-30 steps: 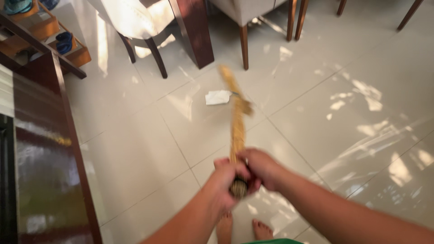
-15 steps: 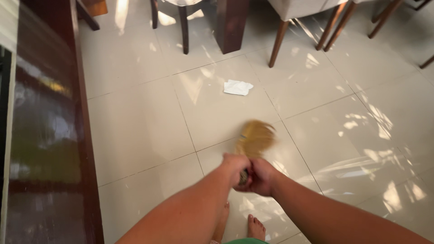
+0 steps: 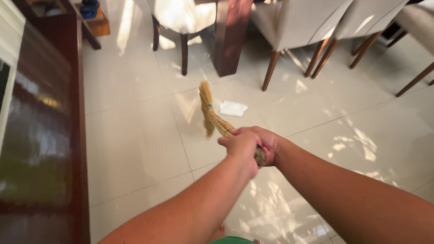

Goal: The person sweeps the tiled floor using a broom, moving a piece of paper across the floor and under a table and chairs.

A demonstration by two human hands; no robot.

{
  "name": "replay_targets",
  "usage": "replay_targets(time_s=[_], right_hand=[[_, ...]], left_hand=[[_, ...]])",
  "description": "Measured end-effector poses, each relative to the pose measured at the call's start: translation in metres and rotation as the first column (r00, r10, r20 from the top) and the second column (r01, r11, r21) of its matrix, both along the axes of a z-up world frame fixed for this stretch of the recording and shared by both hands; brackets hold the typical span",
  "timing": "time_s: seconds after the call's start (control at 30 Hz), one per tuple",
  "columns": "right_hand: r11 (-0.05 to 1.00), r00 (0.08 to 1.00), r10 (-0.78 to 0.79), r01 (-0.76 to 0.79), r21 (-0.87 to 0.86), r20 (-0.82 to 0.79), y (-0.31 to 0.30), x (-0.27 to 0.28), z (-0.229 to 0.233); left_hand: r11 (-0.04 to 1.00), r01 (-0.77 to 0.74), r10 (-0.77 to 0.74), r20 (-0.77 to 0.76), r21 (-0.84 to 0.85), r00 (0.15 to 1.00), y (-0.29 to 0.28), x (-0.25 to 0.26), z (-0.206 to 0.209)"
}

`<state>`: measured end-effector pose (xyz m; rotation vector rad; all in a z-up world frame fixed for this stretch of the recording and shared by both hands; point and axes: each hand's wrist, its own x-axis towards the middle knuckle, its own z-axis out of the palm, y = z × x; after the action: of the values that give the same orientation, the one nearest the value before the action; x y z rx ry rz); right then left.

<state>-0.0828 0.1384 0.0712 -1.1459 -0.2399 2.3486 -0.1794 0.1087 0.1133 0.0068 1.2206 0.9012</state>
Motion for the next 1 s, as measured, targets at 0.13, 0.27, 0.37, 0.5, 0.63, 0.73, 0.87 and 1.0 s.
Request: replay_targets(time_s=[0.13,0.27,0.37,0.5,0.63,0.73,0.87,1.0], right_hand=[[0.996,0.993,0.068,-0.072,0.043,0.095,0.0,0.047,-0.001],[0.99,0.995,-0.092,0.088,0.109,0.03,-0.031,0.102,0.0],[0.963,0.97,-0.24,0.241,0.121,-0.024,-0.057,0.142,0.004],[0.911,0.922,-0.384,0.388,0.139,-0.059,-0.08,0.202,0.003],[0.741,0.665,-0.665,0.645,0.188,0.339,-0.084,0.272,0.005],[0.597,0.404,-0.764,0.739,0.313,0.503,-0.086,0.34,-0.002],[0.629,0.472,-0.71,0.759,0.169,0.524,-0.093,0.44,-0.008],[0.477,0.424,-0.798,0.879,0.02,0.429,-0.108,0.498,-0.025]], left_hand=[[0.997,0.064,-0.06,0.107,-0.034,0.992,-0.012,0.029,0.039],[0.977,0.209,-0.204,0.116,-0.036,0.972,-0.029,0.069,0.059],[0.922,0.387,-0.386,0.072,0.011,0.919,-0.036,0.11,0.056],[0.794,0.601,-0.606,0.042,0.095,0.794,-0.036,0.182,0.03],[0.555,0.82,-0.824,-0.048,0.139,0.565,-0.02,0.259,0.013],[0.358,0.929,-0.934,0.04,0.092,0.356,-0.014,0.325,0.004],[0.329,0.918,-0.939,-0.023,0.221,0.342,-0.01,0.431,-0.022],[0.164,0.962,-0.923,-0.311,0.219,0.228,0.005,0.527,-0.065]])
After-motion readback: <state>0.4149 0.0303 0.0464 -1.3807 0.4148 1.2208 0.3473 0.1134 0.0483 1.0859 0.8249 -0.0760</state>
